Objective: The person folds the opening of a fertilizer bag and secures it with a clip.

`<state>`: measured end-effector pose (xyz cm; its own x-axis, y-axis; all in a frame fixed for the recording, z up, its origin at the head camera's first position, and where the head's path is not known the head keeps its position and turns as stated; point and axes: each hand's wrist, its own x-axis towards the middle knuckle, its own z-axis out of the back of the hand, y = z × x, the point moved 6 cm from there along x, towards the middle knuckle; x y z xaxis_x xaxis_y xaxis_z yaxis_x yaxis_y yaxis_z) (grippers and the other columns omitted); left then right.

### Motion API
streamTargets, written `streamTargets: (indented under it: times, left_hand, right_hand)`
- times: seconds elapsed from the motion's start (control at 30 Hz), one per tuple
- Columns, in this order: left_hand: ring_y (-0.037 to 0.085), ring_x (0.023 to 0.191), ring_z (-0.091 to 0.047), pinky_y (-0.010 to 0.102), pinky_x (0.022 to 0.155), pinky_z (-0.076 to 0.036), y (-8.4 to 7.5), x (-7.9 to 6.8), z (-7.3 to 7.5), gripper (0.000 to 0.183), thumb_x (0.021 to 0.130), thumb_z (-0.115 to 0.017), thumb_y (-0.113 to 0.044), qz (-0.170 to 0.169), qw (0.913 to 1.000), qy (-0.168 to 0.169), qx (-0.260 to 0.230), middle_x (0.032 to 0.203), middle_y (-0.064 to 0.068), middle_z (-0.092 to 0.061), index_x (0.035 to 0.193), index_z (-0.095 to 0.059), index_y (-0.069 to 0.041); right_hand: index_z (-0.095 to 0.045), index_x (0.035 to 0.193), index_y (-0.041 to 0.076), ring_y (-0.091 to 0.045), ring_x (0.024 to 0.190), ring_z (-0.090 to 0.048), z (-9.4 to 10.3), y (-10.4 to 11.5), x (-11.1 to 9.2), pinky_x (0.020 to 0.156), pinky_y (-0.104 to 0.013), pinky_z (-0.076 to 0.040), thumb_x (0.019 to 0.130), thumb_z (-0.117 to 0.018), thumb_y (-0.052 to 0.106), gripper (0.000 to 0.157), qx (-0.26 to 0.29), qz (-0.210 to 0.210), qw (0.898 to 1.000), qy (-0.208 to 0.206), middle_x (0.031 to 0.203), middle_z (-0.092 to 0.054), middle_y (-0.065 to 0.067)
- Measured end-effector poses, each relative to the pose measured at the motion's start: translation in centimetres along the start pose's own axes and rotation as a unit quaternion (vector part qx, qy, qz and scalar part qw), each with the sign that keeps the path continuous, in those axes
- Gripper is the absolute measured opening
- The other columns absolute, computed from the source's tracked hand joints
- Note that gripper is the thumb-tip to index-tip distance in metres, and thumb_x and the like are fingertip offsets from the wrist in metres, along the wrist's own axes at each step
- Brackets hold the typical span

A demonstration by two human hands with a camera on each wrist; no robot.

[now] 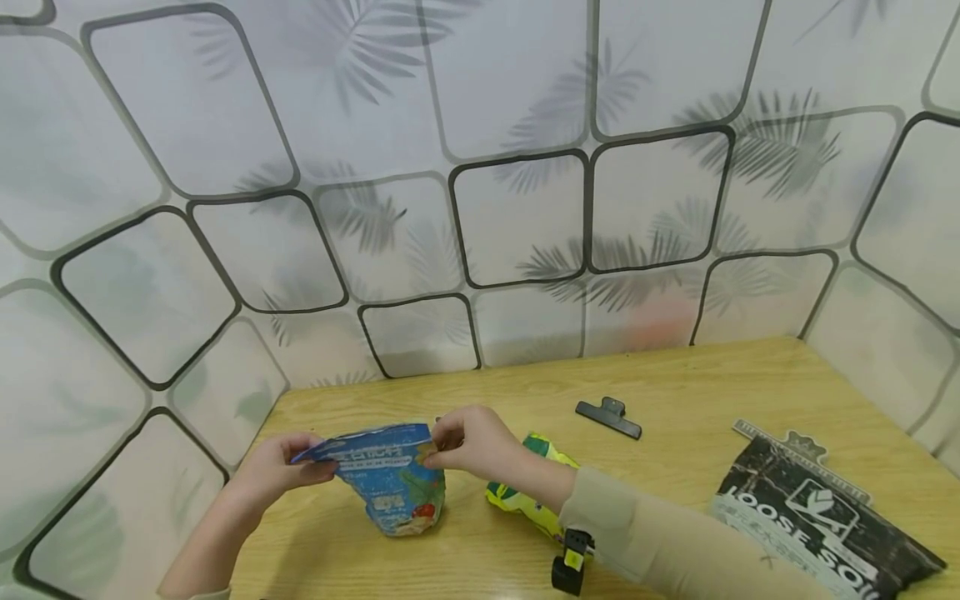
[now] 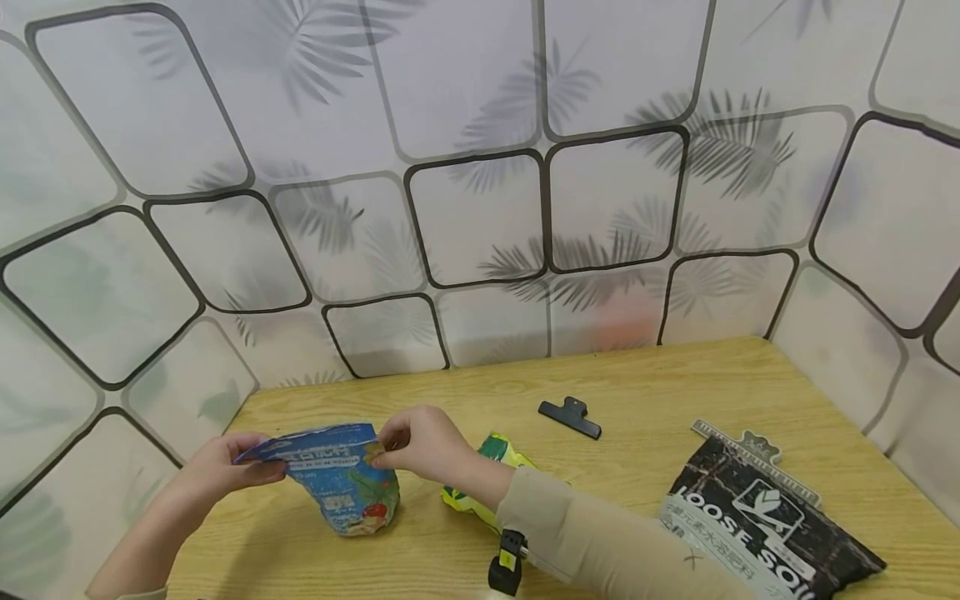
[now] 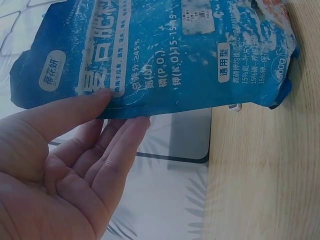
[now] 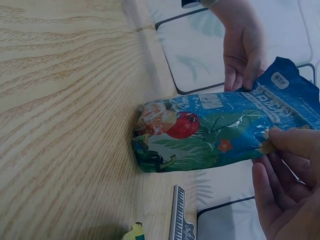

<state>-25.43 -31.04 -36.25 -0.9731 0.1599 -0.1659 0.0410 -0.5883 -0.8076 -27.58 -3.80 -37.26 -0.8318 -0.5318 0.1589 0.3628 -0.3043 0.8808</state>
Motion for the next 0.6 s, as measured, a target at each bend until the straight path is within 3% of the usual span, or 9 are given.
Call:
streamTargets:
  times: [0.27,0.6]
  left_hand:
    - [0.007,0.097,-0.064,0.037,0.090,-0.060,0.16,-0.13,0.18,0.006,0.099,-0.077,-0.014,-0.002,0.9999,0.005,-0.014,0.095,-0.004,-0.074,0.097,-0.075,-0.009]
    - [0.010,0.098,-0.065,0.036,0.089,-0.056,-0.35,-0.45,0.58,0.022,0.098,-0.079,-0.017,-0.005,1.0000,0.000,0.004,0.092,-0.010,-0.073,0.107,-0.074,0.003]
  right_hand:
    - [-0.080,0.102,0.002,-0.010,0.085,-0.070,0.06,0.16,-0.14,0.072,-0.017,-0.057,0.092,-0.083,0.008,0.012,-0.007,0.012,1.000,0.006,0.100,-0.078,-0.012]
    - [-0.081,0.098,0.007,-0.005,0.080,-0.068,0.41,0.89,-0.21,0.071,-0.020,-0.057,0.094,-0.082,0.012,0.007,-0.004,0.010,1.000,0.003,0.097,-0.080,-0.008]
